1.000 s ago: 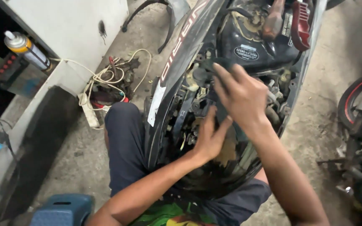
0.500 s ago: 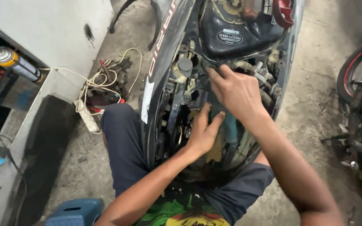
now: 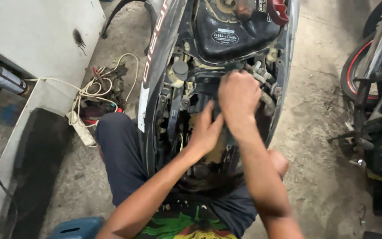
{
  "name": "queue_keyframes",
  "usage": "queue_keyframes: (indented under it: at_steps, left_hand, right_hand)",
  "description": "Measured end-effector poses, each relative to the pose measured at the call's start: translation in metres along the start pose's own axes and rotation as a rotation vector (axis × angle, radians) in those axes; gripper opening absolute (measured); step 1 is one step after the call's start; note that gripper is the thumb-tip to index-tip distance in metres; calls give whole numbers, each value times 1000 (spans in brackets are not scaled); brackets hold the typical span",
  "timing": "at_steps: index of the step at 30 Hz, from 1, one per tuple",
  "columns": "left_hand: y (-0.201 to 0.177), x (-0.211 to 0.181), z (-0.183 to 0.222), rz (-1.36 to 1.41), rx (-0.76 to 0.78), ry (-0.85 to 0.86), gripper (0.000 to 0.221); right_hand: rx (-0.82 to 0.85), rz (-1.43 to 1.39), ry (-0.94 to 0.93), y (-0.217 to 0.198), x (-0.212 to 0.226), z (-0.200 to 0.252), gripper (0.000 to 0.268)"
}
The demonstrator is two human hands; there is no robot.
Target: Cleaning and servicing the air intake and engine components of a motorcycle under the seat.
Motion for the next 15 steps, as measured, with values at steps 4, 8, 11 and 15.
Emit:
queue_keyframes:
  at_steps: [4,8,11,15]
  left_hand:
    - [-5,12,5,-91,-54,-70,48]
    - [-2,15,1,-28,-36,69,24]
    - [2,-7,9,-8,-22,97,31]
    - [7,-9,8,-68,-42,150,41]
  right_hand:
    - [162,-243,63,-12,-2,0,30]
    - [-141,-429,-254,-25,-6,2,18]
    - [-164,-557,-362,-30,-13,6,15]
    - [-282,-460,-179,-59,-2,21,27]
Point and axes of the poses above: each hand's wrist, its own z-axis away from the middle knuckle, its own y-axis out of the palm, x = y × z, the point moved 6 cm from there along -z, towards the middle knuckle, and after that the axes turned 6 degrees about x, right-handed, at the moved point
